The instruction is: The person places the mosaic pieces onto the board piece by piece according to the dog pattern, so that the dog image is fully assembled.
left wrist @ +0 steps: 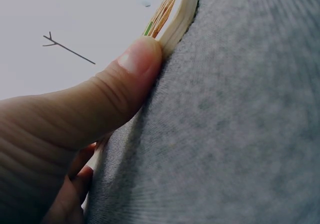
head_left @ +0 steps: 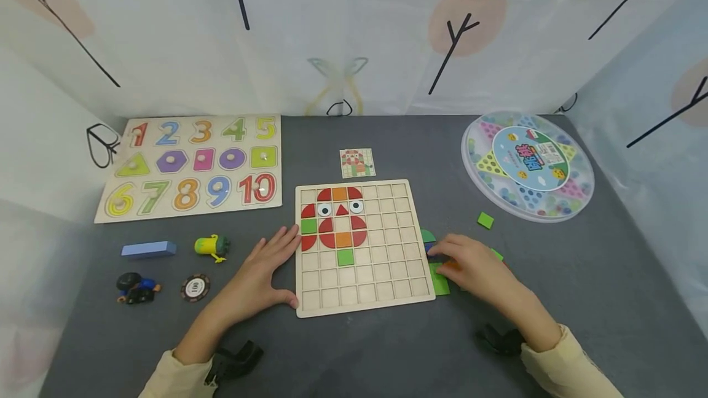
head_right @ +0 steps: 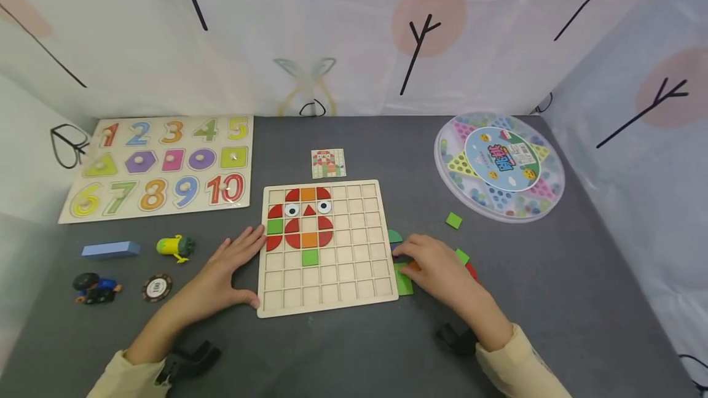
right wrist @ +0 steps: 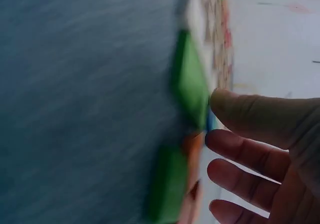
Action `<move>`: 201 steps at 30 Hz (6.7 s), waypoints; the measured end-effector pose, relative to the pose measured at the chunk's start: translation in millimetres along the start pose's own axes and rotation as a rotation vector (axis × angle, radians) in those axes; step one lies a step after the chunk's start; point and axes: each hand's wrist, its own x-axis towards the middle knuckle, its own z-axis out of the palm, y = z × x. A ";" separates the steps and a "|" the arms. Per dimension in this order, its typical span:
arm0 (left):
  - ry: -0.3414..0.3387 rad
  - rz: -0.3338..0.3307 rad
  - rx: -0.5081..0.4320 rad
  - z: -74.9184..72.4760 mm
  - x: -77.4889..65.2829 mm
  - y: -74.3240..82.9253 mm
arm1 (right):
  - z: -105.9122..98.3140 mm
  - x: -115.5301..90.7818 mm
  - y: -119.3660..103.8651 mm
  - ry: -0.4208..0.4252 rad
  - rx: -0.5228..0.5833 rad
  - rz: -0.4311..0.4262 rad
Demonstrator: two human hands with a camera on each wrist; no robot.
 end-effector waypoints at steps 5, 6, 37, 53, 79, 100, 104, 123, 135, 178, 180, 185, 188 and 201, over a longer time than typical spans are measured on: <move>-0.003 -0.008 0.002 0.3 -0.8 -0.9 | 5.4 -8.8 7.6 -0.009 -0.012 -0.030; -0.003 -0.007 0.004 0.3 -0.8 -0.9 | 6.4 -9.2 7.9 -0.004 -0.013 -0.039; 0.007 -0.005 0.018 1.3 -0.5 -0.8 | 39.6 56.3 -92.1 0.020 -0.069 -0.316; -0.005 -0.021 0.019 0.0 -0.5 0.7 | 44.8 62.9 -97.8 -0.032 -0.102 -0.262; 0.003 -0.004 0.007 0.3 -0.7 0.8 | 13.5 -39.0 -19.2 0.050 -0.081 -0.022; -0.001 -0.001 0.031 -0.2 1.1 1.1 | 37.4 36.9 -95.9 0.000 -0.077 -0.328; -0.003 -0.001 0.038 0.2 1.8 0.8 | 46.7 40.8 -103.0 0.009 -0.090 -0.344; -0.002 -0.023 0.023 -2.0 0.3 0.5 | 48.8 42.0 -109.2 -0.025 -0.029 -0.320; -0.006 -0.012 0.007 -1.4 0.7 0.5 | -1.3 3.9 -15.8 0.188 -0.043 -0.020; 0.002 -0.002 0.017 -0.8 -0.6 0.6 | 39.3 79.7 -77.5 0.017 -0.128 -0.216; 0.005 -0.001 0.019 -0.1 -0.4 0.1 | 39.3 79.0 -77.1 0.012 -0.126 -0.204; 0.001 -0.004 0.026 1.1 0.3 -0.5 | 33.7 75.0 -75.1 0.013 -0.099 -0.185; 0.003 0.000 0.024 1.3 0.2 -0.7 | 22.0 66.3 -69.5 0.054 -0.065 -0.182; 0.006 -0.005 0.027 -3.5 -1.1 -0.2 | -6.6 -20.3 5.6 0.069 -0.046 0.079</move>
